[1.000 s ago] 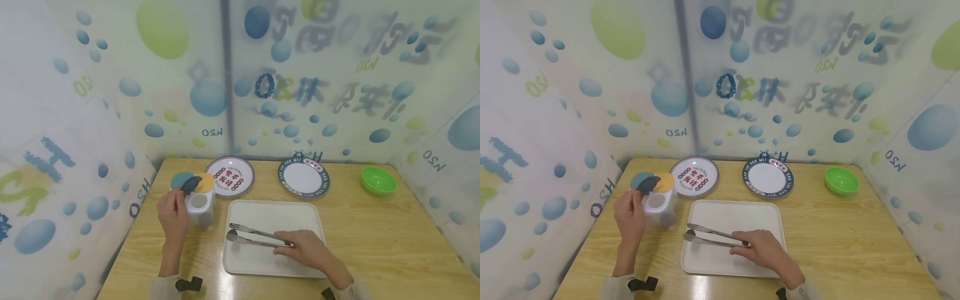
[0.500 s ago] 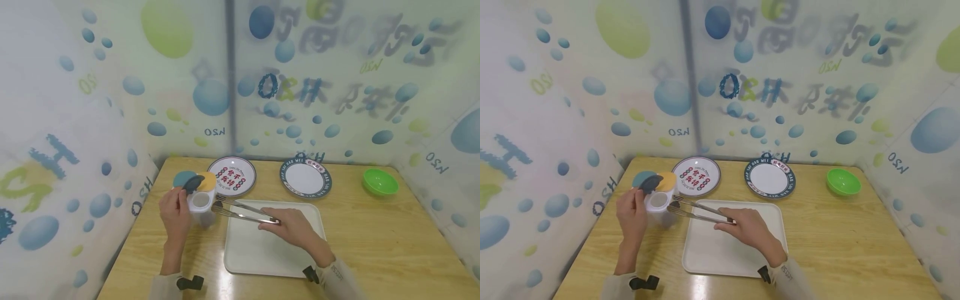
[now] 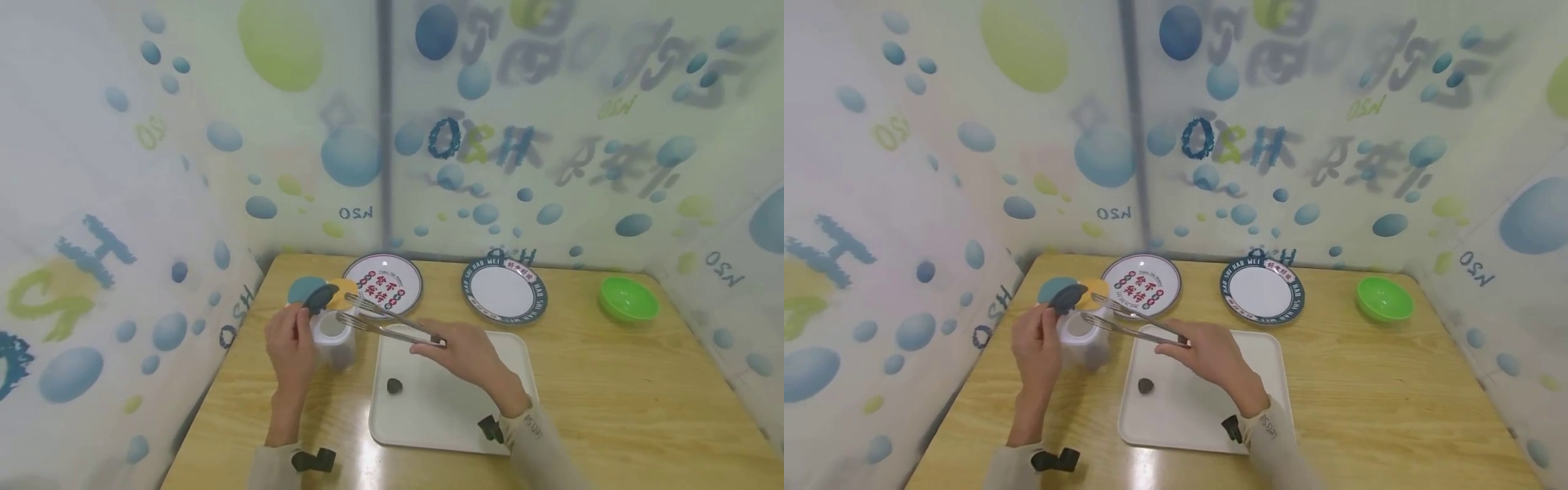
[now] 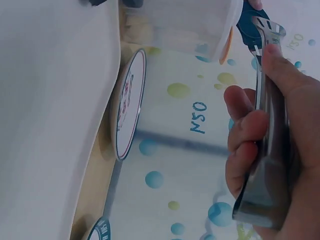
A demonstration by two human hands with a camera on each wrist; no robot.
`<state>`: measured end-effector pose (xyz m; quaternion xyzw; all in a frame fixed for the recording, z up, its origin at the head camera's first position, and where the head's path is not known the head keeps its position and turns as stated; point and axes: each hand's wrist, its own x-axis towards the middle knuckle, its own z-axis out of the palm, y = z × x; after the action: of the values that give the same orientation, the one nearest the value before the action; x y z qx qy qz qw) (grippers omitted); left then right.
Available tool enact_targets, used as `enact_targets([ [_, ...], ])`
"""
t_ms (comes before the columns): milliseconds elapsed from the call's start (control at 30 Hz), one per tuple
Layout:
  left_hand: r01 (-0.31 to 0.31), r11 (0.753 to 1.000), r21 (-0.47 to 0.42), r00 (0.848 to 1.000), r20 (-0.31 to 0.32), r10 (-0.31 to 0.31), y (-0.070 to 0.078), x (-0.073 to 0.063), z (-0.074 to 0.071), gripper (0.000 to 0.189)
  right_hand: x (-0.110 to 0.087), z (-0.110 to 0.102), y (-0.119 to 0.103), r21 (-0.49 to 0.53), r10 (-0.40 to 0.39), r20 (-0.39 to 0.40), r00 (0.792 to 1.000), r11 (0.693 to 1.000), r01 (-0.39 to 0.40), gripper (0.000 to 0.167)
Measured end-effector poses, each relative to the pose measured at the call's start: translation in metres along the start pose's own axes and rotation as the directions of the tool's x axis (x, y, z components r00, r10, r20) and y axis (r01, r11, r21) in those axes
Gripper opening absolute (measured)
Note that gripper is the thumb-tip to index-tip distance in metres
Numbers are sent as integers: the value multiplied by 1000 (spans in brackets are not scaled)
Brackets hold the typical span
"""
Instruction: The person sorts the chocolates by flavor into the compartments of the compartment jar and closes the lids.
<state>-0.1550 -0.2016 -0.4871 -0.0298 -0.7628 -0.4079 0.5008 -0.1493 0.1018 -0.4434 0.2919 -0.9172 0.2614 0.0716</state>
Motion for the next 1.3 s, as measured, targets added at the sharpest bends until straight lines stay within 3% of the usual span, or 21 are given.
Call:
enact_targets([
  [100,4,1000,3,1000,-2,-4,1,1,0,7,-14,-6,7,-8,63,119,991,998,-63,44],
  [200,11,1000,11,1000,11,-11,2,3,0,8,-35,-7,16,-3,101,227,969,995,-103,48],
  [400,-4,1000,12,1000,7,4,3,7,2,9,-68,-1,35,47,103,317,943,991,-124,49],
  [733,27,999,31,1000,-13,-26,1,5,0,10,-90,1,43,8,152,373,916,986,-167,49],
  [933,35,999,29,999,-12,-35,0,3,1,10,-97,5,46,-30,111,348,931,994,-107,44],
  [1300,24,1000,5,1000,-13,-24,2,1,1,9,-101,9,47,25,58,317,947,997,-69,36],
])
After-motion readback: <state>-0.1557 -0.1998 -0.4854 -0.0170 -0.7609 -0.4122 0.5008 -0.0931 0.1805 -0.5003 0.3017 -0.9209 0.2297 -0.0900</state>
